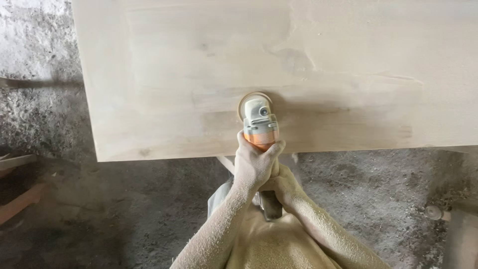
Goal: The person is using a handheld power sander to smooth the surface of a large wooden board, moving the sander across different sections of the wood while holding it with both hands.
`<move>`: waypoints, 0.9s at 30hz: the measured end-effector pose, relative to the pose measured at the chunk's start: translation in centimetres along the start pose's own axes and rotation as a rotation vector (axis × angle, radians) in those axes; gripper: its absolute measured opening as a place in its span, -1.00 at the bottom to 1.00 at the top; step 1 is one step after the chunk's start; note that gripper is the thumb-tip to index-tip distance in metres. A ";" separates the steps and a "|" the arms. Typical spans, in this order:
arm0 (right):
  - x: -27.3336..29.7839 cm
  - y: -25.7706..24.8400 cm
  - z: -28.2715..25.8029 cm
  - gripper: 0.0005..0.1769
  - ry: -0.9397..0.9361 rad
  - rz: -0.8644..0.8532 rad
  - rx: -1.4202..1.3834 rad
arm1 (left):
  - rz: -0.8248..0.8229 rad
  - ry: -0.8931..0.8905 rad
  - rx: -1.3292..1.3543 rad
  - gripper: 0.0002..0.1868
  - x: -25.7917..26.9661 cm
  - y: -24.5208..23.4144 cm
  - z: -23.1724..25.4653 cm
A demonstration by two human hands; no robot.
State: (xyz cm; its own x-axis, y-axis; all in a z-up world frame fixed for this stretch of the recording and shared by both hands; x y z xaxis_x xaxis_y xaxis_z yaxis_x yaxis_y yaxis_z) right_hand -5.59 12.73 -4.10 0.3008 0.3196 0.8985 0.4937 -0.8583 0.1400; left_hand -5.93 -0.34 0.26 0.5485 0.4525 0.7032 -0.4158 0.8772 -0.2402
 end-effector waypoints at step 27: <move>1.8 -6.4 6.2 -0.44 -0.077 0.105 -0.068 | -0.105 -0.018 -0.126 -0.11 3.2 5.9 -1.3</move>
Point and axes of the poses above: each hand's wrist, its own x-axis away from the middle knuckle, its own y-axis out of the palm, z = x × y, the point moved 1 cm from there along -x, towards the middle knuckle, and after that the axes turned 2 degrees about z, right-handed, at the moved point
